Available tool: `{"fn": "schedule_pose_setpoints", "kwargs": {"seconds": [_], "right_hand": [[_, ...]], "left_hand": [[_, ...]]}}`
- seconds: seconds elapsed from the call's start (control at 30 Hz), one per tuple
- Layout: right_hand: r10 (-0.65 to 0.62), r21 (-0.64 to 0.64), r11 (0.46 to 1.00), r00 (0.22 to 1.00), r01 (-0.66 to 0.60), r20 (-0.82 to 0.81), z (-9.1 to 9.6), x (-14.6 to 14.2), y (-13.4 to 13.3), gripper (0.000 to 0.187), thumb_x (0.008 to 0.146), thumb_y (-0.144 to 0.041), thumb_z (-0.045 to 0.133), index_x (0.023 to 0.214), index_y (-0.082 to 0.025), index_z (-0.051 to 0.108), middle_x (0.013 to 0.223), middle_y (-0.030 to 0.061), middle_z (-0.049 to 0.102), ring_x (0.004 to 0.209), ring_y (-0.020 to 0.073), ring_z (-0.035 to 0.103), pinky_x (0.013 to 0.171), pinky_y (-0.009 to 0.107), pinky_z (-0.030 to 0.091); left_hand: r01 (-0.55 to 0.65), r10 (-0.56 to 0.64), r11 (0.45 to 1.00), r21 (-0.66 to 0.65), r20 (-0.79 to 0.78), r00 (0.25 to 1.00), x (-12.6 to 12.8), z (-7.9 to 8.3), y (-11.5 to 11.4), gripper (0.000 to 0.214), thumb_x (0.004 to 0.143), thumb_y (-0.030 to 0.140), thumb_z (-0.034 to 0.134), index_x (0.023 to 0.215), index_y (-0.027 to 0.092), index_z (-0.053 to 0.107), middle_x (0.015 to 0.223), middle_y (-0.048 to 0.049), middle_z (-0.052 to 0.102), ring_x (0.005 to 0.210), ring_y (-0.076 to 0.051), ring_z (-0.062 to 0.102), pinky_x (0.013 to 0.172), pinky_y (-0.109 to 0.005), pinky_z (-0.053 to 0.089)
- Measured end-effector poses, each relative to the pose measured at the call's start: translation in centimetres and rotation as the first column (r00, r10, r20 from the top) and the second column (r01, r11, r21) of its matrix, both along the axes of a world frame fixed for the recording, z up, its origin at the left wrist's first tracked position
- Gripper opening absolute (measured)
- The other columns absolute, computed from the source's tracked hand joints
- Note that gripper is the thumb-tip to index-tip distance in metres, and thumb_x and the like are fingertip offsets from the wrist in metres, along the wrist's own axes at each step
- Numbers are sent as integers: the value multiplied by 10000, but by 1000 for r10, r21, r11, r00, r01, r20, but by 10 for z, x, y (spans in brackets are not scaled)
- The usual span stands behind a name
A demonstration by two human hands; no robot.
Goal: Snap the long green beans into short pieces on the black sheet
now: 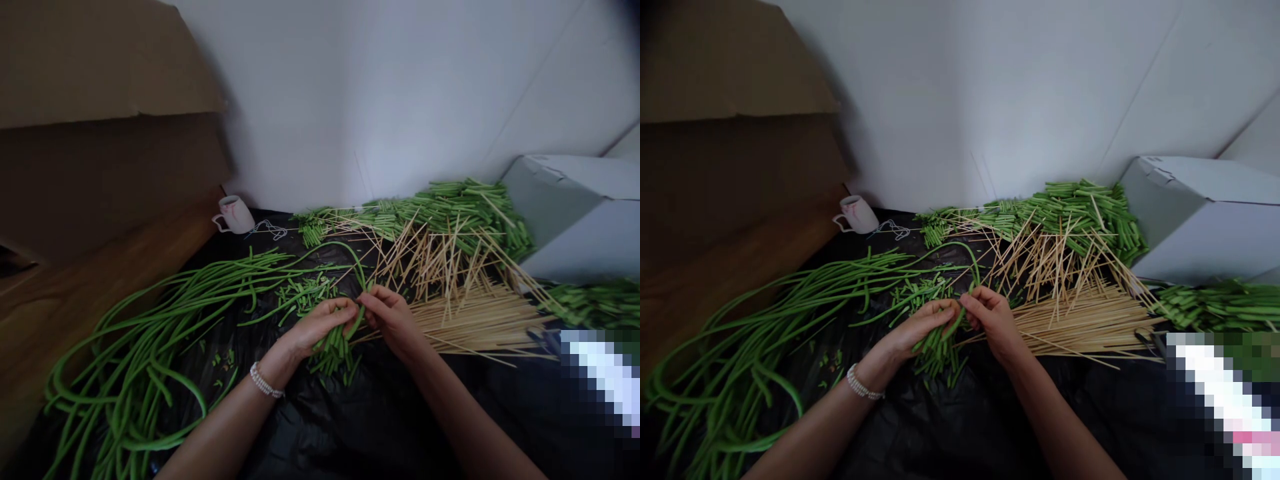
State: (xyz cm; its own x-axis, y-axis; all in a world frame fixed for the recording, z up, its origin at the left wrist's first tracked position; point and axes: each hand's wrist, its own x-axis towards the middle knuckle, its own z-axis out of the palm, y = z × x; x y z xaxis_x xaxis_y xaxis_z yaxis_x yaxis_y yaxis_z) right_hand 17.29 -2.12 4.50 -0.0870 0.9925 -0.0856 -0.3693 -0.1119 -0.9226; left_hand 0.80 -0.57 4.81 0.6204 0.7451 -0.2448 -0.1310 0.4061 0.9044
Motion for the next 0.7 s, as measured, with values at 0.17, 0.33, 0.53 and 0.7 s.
{"fn": "schedule_pose_setpoints", "kwargs": {"seconds": [0.17, 0.33, 0.53, 0.7], "right_hand": [[44, 42, 998, 996, -48, 81, -2, -1, 0, 294, 717, -425, 762, 661, -191, 592, 534, -57, 536, 471, 65, 424, 459, 209, 304], [-59, 38, 998, 998, 58, 20, 0, 4, 3, 263, 701, -408, 775, 746, -198, 623, 519, -71, 528, 437, 56, 407, 428, 194, 280], [-150, 56, 988, 986, 146, 68, -1, 4, 6, 288, 682, -428, 777, 701, -201, 601, 576, -34, 610, 445, 71, 433, 415, 204, 305], [-212, 226, 962, 943, 155, 257, 3, -5, -2, 214, 711, -406, 752, 698, -215, 656, 620, -13, 633, 533, 115, 512, 517, 251, 410]], "left_hand": [[4, -1, 999, 41, -68, 998, 2, 0, -1, 348, 760, 475, 710, 827, 159, 580, 568, 58, 460, 423, -40, 339, 410, -185, 223], [26, -17, 997, 68, -123, 992, 1, 5, -1, 352, 753, 486, 706, 775, 167, 560, 572, 48, 489, 434, -52, 370, 415, -182, 267], [-232, 234, 967, 106, -10, 972, 6, 7, 0, 358, 782, 495, 676, 761, 161, 552, 581, 47, 487, 438, -45, 360, 421, -171, 276], [-422, 419, 900, 111, 51, 907, 13, -1, 0, 409, 788, 527, 660, 694, 157, 515, 583, 47, 479, 441, -40, 373, 427, -165, 307]]}}
